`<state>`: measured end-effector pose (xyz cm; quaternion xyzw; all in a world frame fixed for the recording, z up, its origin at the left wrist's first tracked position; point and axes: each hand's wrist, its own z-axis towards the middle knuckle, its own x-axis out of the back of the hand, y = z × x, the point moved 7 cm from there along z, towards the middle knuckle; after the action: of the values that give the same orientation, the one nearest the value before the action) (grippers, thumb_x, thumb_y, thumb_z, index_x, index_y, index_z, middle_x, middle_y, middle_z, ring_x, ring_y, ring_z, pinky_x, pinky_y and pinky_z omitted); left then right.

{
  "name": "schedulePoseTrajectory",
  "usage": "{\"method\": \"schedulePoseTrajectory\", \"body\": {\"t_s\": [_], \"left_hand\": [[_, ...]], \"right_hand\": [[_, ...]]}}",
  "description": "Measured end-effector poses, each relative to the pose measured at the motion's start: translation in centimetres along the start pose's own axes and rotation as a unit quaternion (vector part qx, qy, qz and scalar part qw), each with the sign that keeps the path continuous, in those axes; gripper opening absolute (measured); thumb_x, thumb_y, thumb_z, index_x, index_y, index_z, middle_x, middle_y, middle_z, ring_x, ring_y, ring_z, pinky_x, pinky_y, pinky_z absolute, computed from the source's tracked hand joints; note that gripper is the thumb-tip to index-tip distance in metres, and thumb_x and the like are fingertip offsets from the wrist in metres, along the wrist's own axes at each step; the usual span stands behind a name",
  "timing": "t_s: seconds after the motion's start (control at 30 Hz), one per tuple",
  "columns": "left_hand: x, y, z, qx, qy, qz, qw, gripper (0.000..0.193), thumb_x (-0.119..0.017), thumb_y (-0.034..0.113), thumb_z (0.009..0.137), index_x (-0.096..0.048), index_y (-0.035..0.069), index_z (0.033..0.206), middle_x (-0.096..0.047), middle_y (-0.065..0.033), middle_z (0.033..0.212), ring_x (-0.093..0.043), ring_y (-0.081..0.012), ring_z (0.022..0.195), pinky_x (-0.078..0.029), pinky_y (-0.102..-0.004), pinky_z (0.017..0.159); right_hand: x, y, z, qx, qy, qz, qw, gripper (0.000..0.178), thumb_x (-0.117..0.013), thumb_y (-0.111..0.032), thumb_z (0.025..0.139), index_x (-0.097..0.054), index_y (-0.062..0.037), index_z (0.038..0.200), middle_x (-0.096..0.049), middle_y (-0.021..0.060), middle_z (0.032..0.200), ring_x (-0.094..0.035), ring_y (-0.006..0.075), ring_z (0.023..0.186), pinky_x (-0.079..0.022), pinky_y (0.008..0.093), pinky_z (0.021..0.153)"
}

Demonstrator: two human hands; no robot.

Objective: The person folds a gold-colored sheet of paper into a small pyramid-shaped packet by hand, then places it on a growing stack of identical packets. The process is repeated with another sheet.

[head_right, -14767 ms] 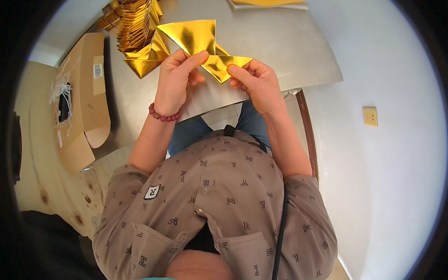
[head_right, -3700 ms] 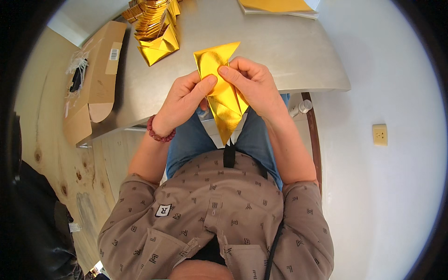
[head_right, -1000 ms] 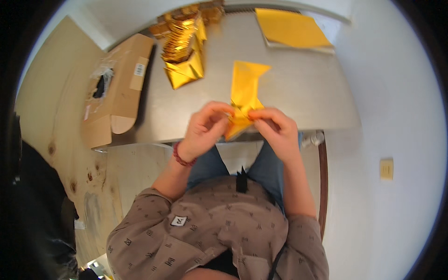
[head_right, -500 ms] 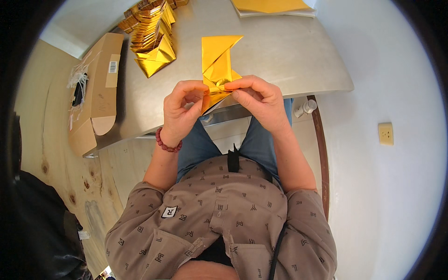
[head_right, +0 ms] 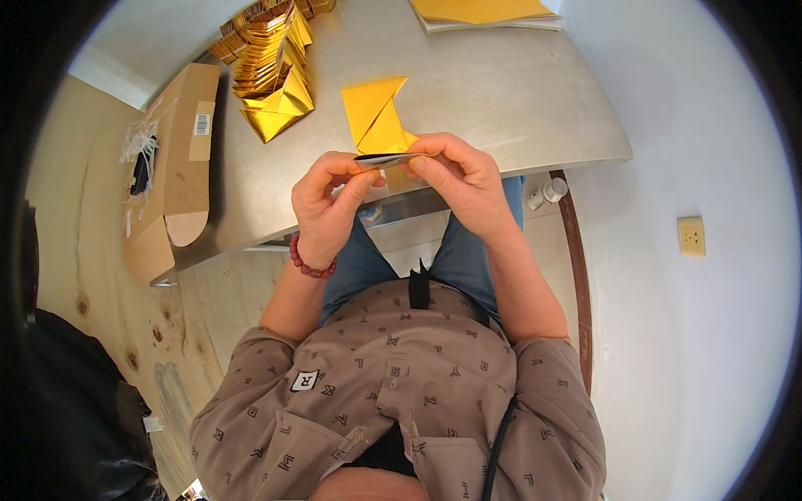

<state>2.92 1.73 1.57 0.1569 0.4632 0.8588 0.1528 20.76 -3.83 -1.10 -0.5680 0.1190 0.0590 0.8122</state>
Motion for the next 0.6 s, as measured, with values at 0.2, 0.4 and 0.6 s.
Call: {"method": "schedulePoseTrajectory", "body": {"t_s": [0.2,0.4,0.6], "left_hand": [[-0.96,-0.52,-0.36,0.07,0.009,-0.087,0.994,0.008,-0.073,0.003,0.097,-0.068,0.0,0.103,-0.069,-0.0059,0.103,-0.069,-0.009,0.077,-0.056,-0.0221,0.066],[-0.6,-0.67,-0.48,0.086,0.011,-0.052,0.995,0.008,-0.074,0.002,0.095,-0.067,0.001,0.098,-0.069,-0.0052,0.102,-0.067,-0.0077,0.076,-0.054,-0.0211,0.064],[-0.65,-0.91,-0.71,0.176,0.036,-0.129,0.975,0.024,-0.077,0.005,0.094,-0.059,0.001,0.108,-0.074,-0.0063,0.092,-0.069,-0.0095,0.074,-0.054,-0.022,0.061]], "right_hand": [[0.38,0.11,0.01,-0.004,0.015,-0.019,1.0,0.014,-0.063,-0.006,0.105,-0.064,0.002,0.115,-0.068,0.0066,0.119,-0.068,0.0124,0.103,-0.056,0.0264,0.089],[0.11,0.25,-0.07,-0.016,0.008,-0.008,1.0,0.015,-0.061,-0.007,0.105,-0.063,0.002,0.117,-0.068,0.007,0.117,-0.069,0.0127,0.099,-0.056,0.0268,0.091],[-0.08,0.0,0.01,-0.038,-0.004,-0.023,0.999,0.016,-0.06,-0.008,0.105,-0.061,0.0011,0.119,-0.068,0.0086,0.117,-0.07,0.0134,0.101,-0.057,0.0279,0.091]]}}
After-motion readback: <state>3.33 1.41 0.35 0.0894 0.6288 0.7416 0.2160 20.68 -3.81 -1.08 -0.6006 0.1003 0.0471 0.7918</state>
